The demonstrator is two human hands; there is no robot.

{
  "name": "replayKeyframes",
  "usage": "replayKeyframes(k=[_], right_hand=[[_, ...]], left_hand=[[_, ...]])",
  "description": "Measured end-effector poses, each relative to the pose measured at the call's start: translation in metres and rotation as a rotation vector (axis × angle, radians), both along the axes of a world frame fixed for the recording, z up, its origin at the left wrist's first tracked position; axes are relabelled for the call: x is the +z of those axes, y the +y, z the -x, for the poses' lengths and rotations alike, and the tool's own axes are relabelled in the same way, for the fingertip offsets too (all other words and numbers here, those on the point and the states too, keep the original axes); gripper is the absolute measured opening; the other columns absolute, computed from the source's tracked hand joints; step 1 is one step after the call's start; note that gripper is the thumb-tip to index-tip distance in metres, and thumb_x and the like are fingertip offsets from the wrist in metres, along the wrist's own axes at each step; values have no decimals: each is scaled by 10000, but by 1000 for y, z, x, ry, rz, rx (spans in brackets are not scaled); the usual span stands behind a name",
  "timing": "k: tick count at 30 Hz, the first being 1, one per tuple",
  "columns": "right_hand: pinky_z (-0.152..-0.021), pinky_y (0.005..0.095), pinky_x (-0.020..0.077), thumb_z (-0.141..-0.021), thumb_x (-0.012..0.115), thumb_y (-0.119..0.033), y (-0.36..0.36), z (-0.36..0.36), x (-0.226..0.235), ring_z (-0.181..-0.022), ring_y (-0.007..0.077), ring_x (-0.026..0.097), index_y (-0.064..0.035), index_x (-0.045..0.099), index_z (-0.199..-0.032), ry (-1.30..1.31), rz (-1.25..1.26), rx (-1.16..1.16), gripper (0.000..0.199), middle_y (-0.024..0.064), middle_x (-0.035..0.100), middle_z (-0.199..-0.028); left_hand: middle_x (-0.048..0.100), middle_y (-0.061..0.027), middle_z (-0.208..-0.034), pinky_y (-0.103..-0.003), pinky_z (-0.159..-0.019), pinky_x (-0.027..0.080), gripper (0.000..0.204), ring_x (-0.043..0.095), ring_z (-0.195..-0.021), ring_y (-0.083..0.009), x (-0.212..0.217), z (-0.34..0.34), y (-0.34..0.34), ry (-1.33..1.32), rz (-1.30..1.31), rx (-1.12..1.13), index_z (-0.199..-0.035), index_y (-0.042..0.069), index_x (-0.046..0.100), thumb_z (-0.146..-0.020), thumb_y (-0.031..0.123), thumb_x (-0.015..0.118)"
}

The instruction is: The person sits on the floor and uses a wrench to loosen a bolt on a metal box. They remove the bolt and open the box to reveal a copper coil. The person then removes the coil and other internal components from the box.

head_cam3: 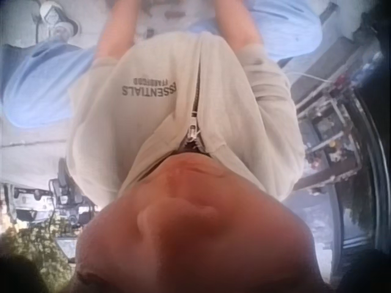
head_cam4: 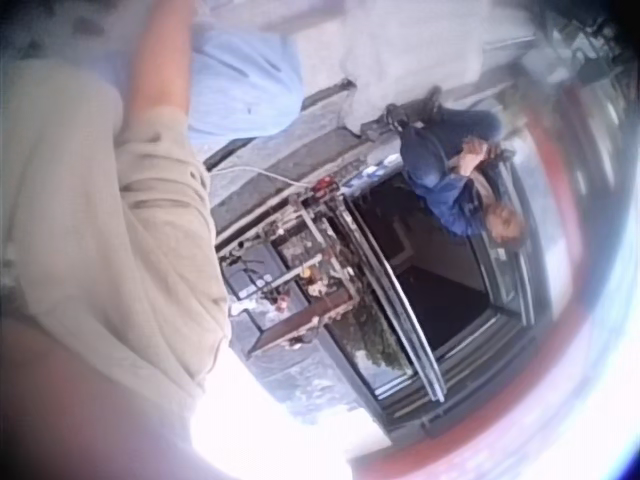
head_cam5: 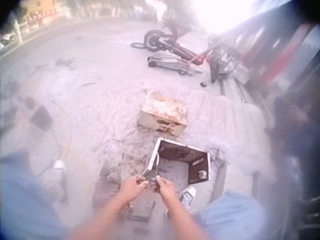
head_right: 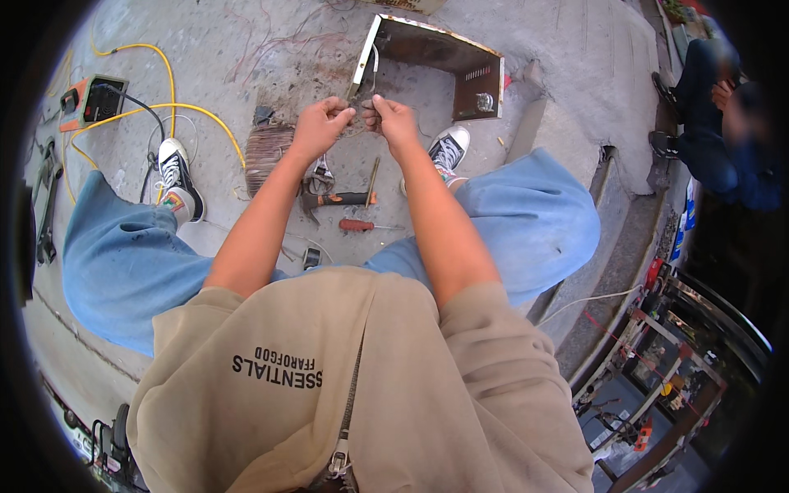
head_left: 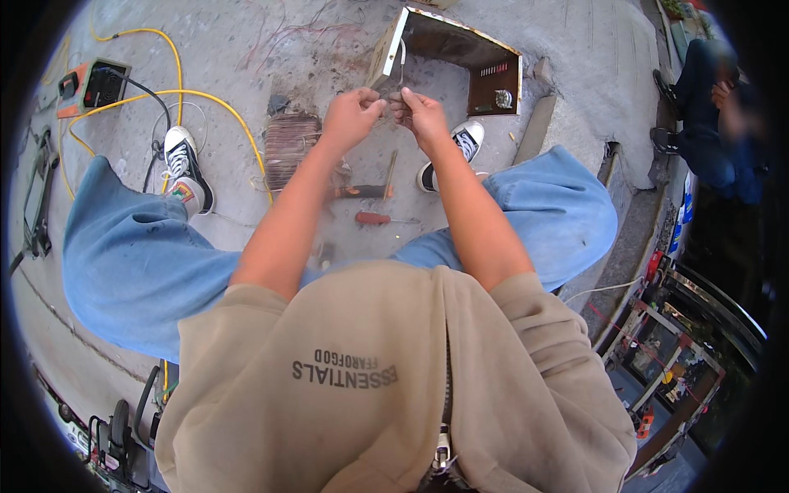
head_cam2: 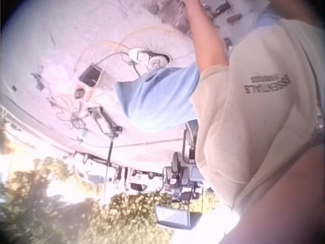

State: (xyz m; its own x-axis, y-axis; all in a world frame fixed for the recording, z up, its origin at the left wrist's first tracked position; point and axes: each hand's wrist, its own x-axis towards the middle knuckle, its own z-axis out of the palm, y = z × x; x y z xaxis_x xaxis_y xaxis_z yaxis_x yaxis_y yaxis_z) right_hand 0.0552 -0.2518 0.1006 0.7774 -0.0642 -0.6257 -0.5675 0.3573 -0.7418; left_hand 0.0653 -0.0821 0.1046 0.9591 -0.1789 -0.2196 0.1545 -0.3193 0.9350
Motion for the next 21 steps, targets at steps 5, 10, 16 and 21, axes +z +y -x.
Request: replayKeyframes(k=[5,10,16,21], right_hand=[[-753,363,536,-798,638,-198,14,25,-50,-802,273,681,-48,701,-966,-107,897,723,234,140,703,-894],[-869,401,496,-837,564,-149,55,43,-82,-1048,284,603,-90,688,-991,-451,1059,1302,207,70,653,-1111],[-890,397,469,-895,500,-202,73,30,-105,-1104,227,562,-153,676,-991,-898,1222,1411,206,3,617,-1101],[-888,375,442,-893,502,-222,84,26,-137,-1040,194,575,-186,669,-956,-898,1216,1376,182,-21,639,-986]], left_hand=[[576,18,-670,-252,-560,386,282,473,-611,-69,43,-43,47,219,118,2,-837,-2,683,-844,280,674],[498,49,-651,-239,-557,336,243,406,-590,-56,57,-37,48,445,186,-29,-865,33,676,-862,276,676],[486,78,-656,-206,-521,305,233,390,-577,-21,42,-33,41,443,245,-57,-881,58,659,-870,289,691],[491,82,-648,-195,-504,295,213,391,-558,-14,25,-32,43,583,327,4,-859,78,651,-885,288,677]])
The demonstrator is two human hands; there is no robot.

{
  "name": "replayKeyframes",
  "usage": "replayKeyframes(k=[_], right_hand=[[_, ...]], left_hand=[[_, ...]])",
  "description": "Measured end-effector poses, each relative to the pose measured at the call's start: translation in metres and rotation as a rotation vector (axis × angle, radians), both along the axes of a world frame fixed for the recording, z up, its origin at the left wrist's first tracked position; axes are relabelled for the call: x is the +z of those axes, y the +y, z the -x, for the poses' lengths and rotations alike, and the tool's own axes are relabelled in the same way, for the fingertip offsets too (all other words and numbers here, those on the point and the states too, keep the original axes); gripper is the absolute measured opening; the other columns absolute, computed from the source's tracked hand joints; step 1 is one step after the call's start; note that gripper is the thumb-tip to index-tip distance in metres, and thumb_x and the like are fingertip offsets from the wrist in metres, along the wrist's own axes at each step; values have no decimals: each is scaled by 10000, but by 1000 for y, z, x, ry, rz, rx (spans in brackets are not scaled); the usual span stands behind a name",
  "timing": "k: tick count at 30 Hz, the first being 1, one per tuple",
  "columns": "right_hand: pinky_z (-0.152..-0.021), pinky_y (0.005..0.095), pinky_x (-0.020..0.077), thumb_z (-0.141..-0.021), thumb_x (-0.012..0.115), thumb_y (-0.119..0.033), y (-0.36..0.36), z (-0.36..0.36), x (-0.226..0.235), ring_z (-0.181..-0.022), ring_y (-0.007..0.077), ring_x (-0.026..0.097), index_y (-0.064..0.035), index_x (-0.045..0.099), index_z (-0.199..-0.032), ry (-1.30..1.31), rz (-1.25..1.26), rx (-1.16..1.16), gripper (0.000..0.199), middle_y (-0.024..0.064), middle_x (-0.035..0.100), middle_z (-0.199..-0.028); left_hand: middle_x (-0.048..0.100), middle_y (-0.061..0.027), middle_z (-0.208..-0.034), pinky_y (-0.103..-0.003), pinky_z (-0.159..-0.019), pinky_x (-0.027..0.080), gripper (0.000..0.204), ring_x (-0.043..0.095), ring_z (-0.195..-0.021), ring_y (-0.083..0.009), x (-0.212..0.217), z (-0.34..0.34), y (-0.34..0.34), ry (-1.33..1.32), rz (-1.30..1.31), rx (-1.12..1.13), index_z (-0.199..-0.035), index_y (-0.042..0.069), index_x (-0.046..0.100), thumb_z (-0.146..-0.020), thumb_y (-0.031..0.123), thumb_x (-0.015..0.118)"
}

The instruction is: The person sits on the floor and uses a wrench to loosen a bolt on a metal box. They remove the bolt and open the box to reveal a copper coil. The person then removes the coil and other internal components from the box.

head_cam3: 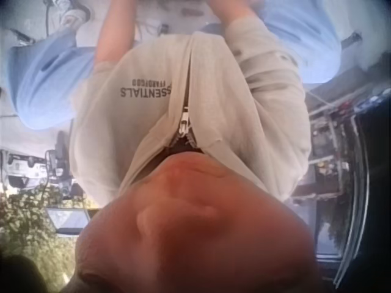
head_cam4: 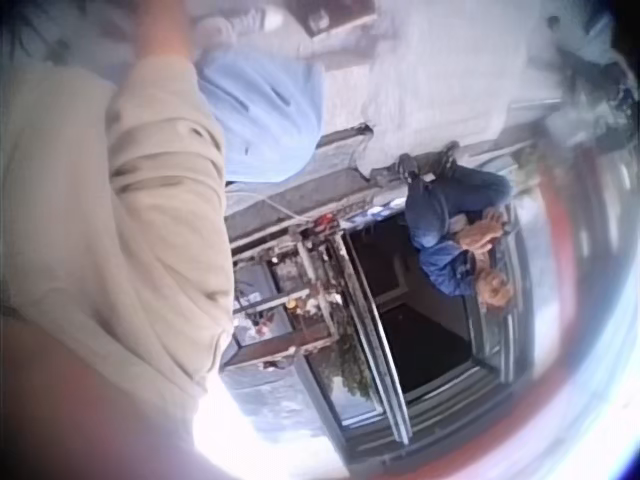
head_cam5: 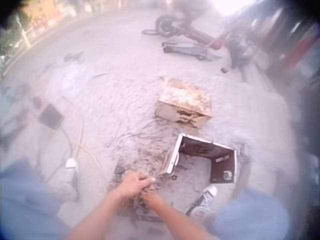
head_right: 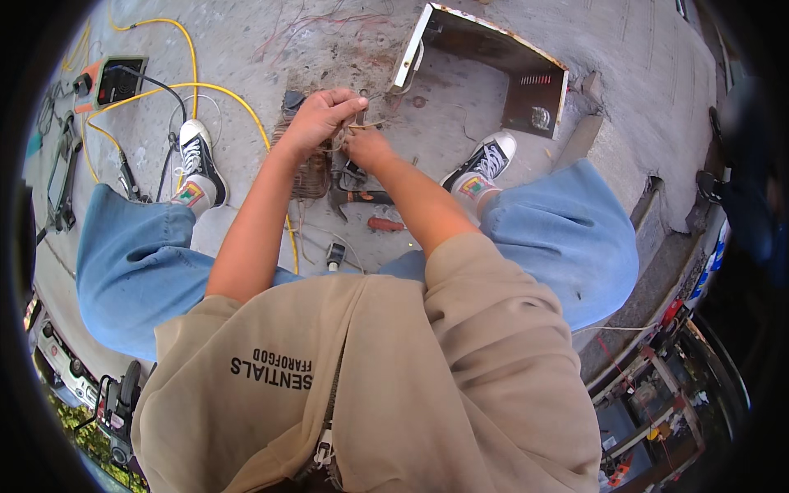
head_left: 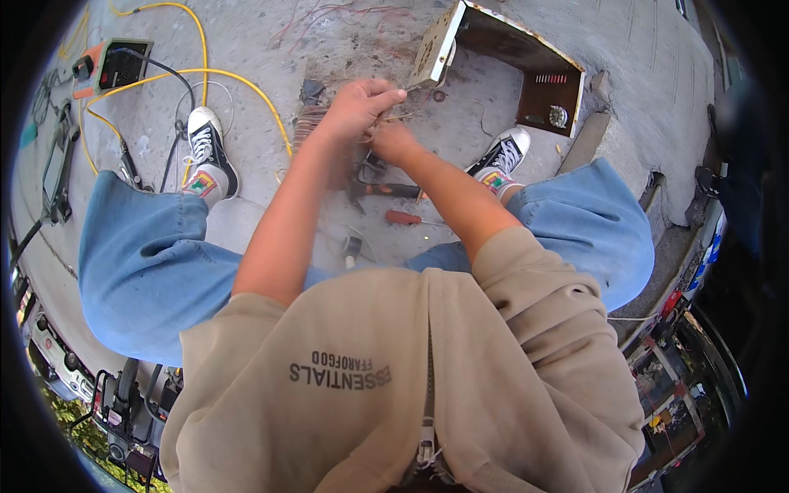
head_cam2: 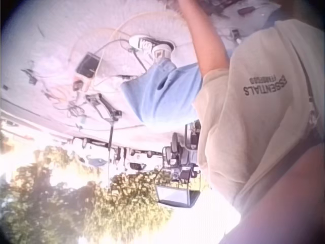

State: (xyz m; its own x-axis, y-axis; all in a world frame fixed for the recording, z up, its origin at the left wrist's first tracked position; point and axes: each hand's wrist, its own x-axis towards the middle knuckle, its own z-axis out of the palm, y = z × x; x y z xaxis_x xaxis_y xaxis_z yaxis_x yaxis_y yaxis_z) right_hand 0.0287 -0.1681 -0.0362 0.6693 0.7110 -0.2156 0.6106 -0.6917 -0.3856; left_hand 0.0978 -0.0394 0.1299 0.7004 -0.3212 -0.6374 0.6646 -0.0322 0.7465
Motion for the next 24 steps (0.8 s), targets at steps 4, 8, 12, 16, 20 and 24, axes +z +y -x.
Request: replayKeyframes(k=[4,8,12,16,20,24], right_hand=[[-861,374,413,-874,508,-230,-3,-2,-16,-992,180,567,-193,666,-879,-118,-59,-73,162,-53,631,-939],[-841,374,395,-837,523,-239,-42,-11,-7,-1037,152,513,-197,652,-811,-227,-35,192,139,-77,592,-953],[-855,361,396,-801,552,-214,-75,-6,1,-1039,167,504,-170,698,-823,-222,119,315,154,-73,584,-972],[-903,377,394,-768,582,-194,-88,12,13,-1062,205,514,-121,730,-866,-135,322,256,192,-31,597,-1011],[-918,403,431,-784,579,-162,-93,21,31,-1074,259,543,-83,717,-890,67,404,51,191,53,609,-1068],[-864,402,487,-845,538,-131,-80,39,48,-1080,280,564,-53,663,-1039,328,361,89,244,126,615,-1097]], left_hand=[[448,92,-609,-198,-446,230,227,310,-482,-12,-4,0,7,104,84,24,-782,118,607,-900,305,657],[411,96,-589,-210,-419,183,273,250,-446,-16,-15,2,8,106,123,46,-718,147,550,-914,317,636],[445,86,-604,-200,-450,236,242,317,-478,-16,-23,7,5,106,105,28,-765,133,588,-923,312,624],[506,58,-643,-205,-533,349,243,431,-568,-34,-30,30,-15,-60,-10,-113,-814,79,608,-925,294,627],[547,33,-684,-226,-607,415,240,486,-638,-48,-41,38,-22,-168,-94,-206,-815,40,599,-906,255,655],[555,31,-679,-225,-609,417,246,487,-643,-50,-41,31,-29,-207,-106,-206,-784,34,604,-899,244,661]])
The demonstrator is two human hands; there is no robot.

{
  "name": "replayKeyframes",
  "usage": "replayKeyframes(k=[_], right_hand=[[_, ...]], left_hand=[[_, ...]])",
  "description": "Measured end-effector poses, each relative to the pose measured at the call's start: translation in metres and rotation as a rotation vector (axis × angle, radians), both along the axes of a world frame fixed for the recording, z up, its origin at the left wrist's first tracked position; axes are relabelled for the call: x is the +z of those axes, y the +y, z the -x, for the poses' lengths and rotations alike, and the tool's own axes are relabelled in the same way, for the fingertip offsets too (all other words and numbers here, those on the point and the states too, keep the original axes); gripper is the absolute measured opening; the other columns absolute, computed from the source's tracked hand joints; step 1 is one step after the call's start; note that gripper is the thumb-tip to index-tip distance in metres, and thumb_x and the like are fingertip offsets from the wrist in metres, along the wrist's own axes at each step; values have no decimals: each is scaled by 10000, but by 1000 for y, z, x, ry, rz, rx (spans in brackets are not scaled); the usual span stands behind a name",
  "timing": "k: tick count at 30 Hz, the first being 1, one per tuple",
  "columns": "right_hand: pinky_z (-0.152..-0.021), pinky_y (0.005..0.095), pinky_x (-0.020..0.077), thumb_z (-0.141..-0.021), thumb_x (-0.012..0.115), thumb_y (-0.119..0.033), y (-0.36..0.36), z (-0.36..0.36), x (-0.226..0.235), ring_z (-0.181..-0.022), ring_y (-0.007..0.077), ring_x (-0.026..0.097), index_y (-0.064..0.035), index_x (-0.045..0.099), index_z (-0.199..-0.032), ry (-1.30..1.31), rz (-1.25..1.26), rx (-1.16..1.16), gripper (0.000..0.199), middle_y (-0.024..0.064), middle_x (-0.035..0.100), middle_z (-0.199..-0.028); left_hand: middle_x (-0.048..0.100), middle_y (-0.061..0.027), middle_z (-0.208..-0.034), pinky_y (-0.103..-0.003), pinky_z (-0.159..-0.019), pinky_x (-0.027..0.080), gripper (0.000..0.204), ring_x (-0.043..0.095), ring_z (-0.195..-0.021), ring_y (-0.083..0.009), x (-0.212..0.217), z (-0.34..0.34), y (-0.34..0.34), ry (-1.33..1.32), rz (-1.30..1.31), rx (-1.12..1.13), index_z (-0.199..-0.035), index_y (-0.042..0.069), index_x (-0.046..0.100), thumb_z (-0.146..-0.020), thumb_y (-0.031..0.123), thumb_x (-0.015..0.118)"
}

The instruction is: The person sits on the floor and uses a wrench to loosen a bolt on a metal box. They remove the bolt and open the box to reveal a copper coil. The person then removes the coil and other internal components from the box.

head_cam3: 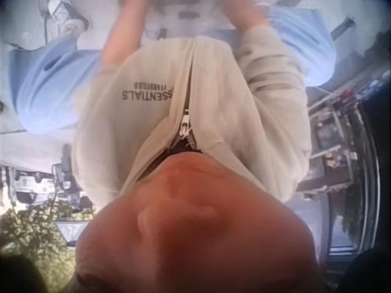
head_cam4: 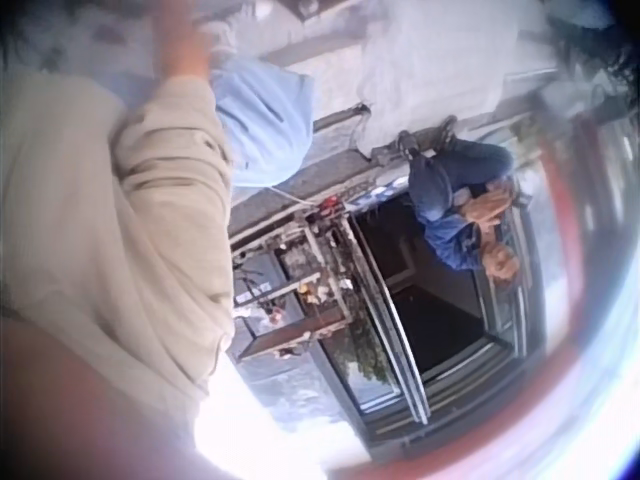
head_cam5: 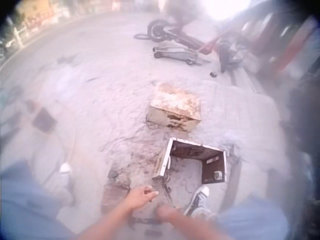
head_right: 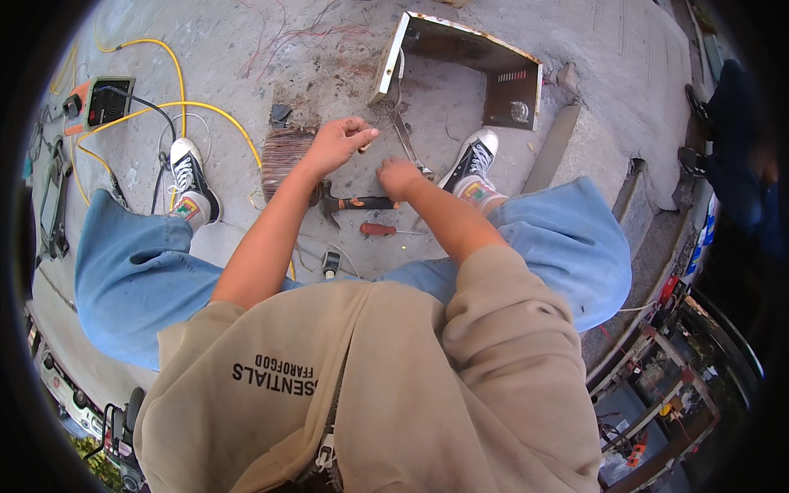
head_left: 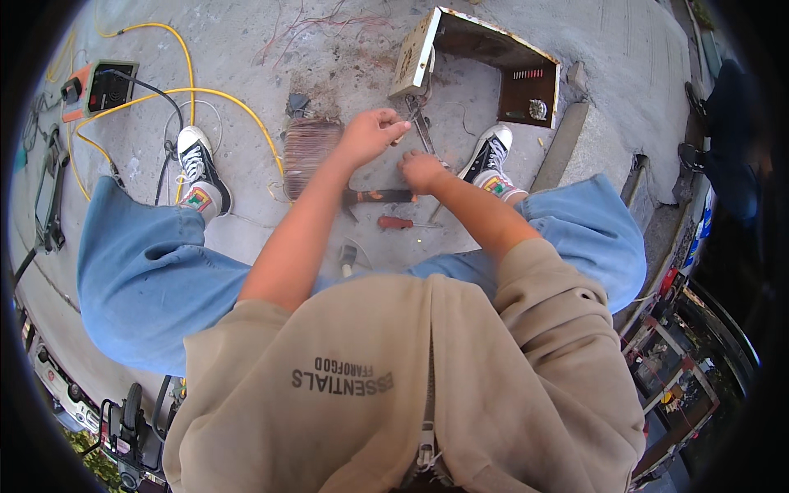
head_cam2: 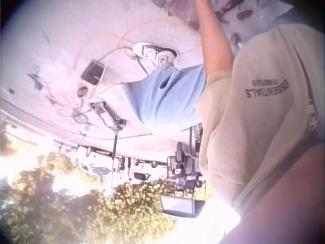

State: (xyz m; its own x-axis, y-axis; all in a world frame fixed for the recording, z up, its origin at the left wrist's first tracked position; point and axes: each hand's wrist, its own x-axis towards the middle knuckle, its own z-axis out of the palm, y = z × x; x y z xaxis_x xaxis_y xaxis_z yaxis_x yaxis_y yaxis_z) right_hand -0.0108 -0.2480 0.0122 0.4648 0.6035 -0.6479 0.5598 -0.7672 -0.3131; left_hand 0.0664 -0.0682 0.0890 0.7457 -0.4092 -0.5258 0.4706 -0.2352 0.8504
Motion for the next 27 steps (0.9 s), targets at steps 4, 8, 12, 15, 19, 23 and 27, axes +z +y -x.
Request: replayKeyframes(k=[4,8,12,15,19,23,27], right_hand=[[-870,390,499,-799,600,-126,36,44,-3,-1063,305,573,-33,630,-1048,49,-22,-134,267,142,609,-1094],[-843,388,505,-832,562,-157,41,64,-28,-1038,307,585,-26,613,-1047,8,-95,-165,258,147,614,-1081],[-797,389,519,-801,620,-147,46,64,-34,-1021,301,593,-26,588,-1049,4,-75,-173,278,144,607,-1071],[-785,399,529,-778,649,-126,40,56,-4,-984,319,614,-41,589,-1042,79,-186,-189,284,148,608,-1075],[-785,415,533,-784,647,-128,34,36,21,-939,329,649,-70,603,-1037,174,-182,-374,263,143,638,-1057],[-782,428,533,-793,630,-145,24,11,29,-925,316,668,-82,619,-1016,222,-165,-284,232,137,676,-994],[-781,432,530,-785,623,-163,15,7,27,-916,324,664,-77,630,-995,210,-180,-321,226,148,685,-961]], left_hand=[[584,10,-670,-266,-621,438,306,527,-641,-91,10,-2,-7,-108,-168,-80,-804,30,633,-902,320,641],[670,-84,-770,-349,-684,485,435,639,-726,-242,42,-15,-11,-261,-558,-128,-922,45,691,-896,466,586],[678,-153,-1037,-396,-789,500,507,642,-950,-322,74,-42,-21,-446,-757,25,-1037,45,689,-867,511,585],[666,-154,-1114,-389,-846,495,574,635,-1014,-323,61,-66,-16,-557,-779,-41,-1129,19,650,-846,516,609],[664,-151,-1102,-413,-839,502,554,629,-1024,-312,49,-86,-40,-579,-784,-198,-1201,60,602,-787,423,670],[660,-166,-1136,-383,-909,482,493,627,-1051,-322,69,-114,-56,-453,-775,-312,-1190,63,622,-732,234,684],[656,-158,-1128,-417,-896,483,441,612,-1052,-339,50,-164,-33,-688,-730,-400,-1186,105,617,-758,191,684]])
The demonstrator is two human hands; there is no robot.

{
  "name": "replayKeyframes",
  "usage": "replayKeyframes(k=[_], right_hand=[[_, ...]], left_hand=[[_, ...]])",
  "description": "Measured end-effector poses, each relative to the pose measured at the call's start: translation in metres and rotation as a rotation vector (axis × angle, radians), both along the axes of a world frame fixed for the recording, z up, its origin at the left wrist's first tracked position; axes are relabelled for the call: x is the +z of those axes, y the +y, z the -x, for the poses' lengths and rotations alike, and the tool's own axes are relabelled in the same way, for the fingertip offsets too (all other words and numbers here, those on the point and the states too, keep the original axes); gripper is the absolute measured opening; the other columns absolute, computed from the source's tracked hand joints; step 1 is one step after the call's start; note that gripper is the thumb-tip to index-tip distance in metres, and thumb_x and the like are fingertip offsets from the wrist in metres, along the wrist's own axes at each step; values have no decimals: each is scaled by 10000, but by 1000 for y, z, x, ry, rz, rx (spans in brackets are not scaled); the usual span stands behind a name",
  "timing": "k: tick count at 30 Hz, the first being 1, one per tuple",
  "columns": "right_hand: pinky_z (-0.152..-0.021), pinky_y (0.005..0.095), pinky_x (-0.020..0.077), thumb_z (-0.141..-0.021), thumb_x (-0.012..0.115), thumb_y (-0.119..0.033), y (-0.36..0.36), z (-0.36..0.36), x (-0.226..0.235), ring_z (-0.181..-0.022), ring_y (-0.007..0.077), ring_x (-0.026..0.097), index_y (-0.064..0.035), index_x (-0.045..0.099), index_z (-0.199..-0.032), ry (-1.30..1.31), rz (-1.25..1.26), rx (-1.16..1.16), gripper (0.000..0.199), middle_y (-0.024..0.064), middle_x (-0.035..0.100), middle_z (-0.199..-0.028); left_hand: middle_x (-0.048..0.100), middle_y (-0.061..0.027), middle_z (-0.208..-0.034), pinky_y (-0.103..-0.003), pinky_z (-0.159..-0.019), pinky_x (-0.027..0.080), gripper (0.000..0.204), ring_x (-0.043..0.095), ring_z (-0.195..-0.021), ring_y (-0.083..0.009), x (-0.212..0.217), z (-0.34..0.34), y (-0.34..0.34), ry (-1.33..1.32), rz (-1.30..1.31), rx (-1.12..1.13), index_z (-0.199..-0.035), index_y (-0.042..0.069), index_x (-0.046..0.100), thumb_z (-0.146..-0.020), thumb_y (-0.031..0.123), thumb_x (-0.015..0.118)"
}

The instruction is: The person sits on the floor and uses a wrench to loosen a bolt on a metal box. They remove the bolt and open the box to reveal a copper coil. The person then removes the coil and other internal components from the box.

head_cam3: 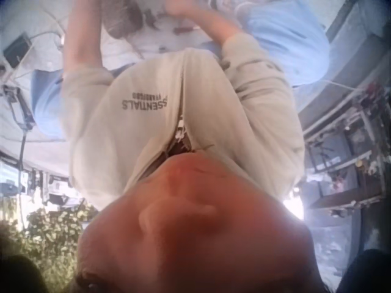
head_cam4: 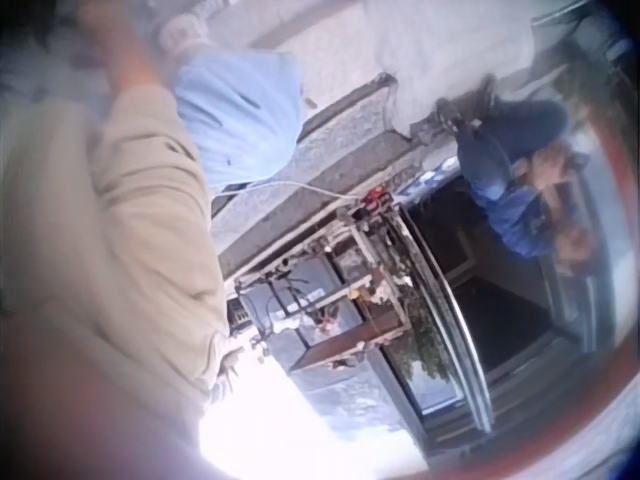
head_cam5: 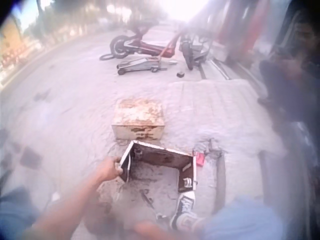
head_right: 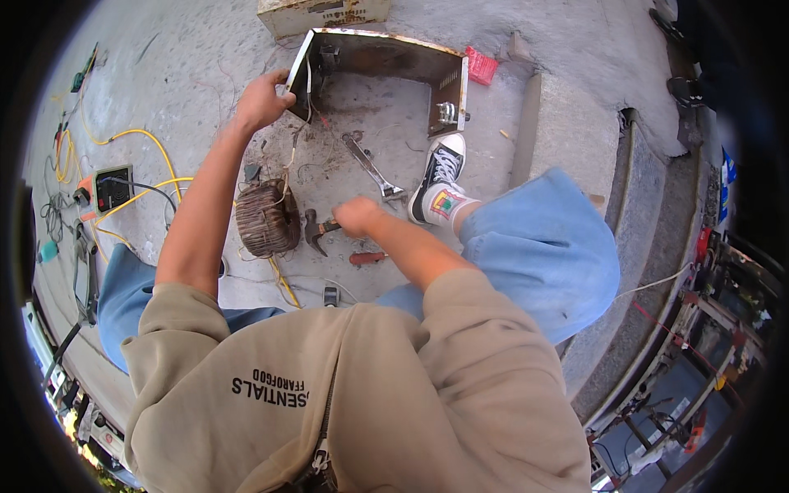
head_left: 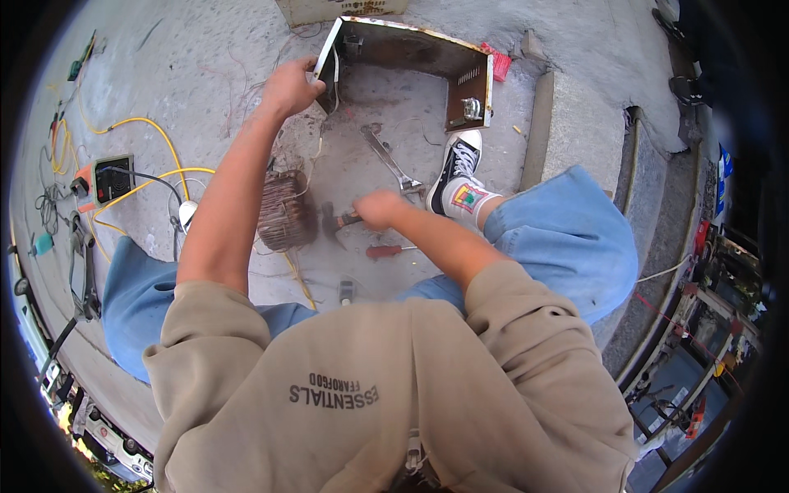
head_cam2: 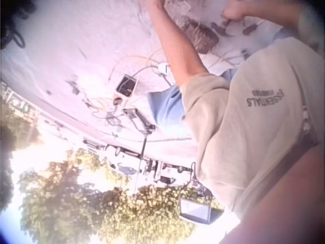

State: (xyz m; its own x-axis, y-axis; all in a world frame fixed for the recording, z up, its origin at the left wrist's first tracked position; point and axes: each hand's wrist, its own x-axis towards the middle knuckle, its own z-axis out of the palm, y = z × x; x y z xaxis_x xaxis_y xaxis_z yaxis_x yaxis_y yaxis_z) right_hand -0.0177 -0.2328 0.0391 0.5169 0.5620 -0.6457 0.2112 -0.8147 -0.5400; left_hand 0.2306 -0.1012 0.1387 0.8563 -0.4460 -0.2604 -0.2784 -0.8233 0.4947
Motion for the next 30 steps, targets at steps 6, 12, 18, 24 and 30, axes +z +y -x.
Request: replayKeyframes(k=[6,12,18,24,30], right_hand=[[-767,458,511,-787,620,-225,-24,-17,15,-898,355,647,-73,607,-1019,-9,47,-100,278,160,674,-931],[-790,451,516,-815,573,-240,-59,-45,63,-921,352,650,-32,634,-964,21,120,-24,263,181,676,-974],[-567,420,495,-952,511,-304,-76,-54,151,-557,295,620,36,577,-809,146,35,-336,374,162,606,-619],[-399,345,441,-972,519,-276,-66,-75,177,-426,182,567,19,479,-778,11,-190,-942,355,101,585,-591],[-395,345,439,-970,513,-255,-61,-107,151,-407,194,561,24,484,-792,-149,-342,-1130,332,109,589,-590]], left_hand=[[649,-121,-1164,-406,-879,493,427,607,-1070,-327,-5,-61,-2,-157,-77,-230,-1234,161,585,-809,157,629],[699,-166,-976,-389,-828,497,506,663,-955,-318,-48,4,13,21,191,603,-1122,19,646,-881,460,589],[671,-208,-840,-431,-767,473,481,645,-852,-375,-106,110,19,246,510,544,-895,23,675,-946,444,448],[677,-182,-911,-449,-795,481,397,630,-900,-377,-74,119,8,220,323,484,-933,60,673,-934,401,470],[679,-137,-851,-453,-749,500,336,645,-845,-365,-52,87,8,-263,161,725,-960,80,671,-916,382,532]])
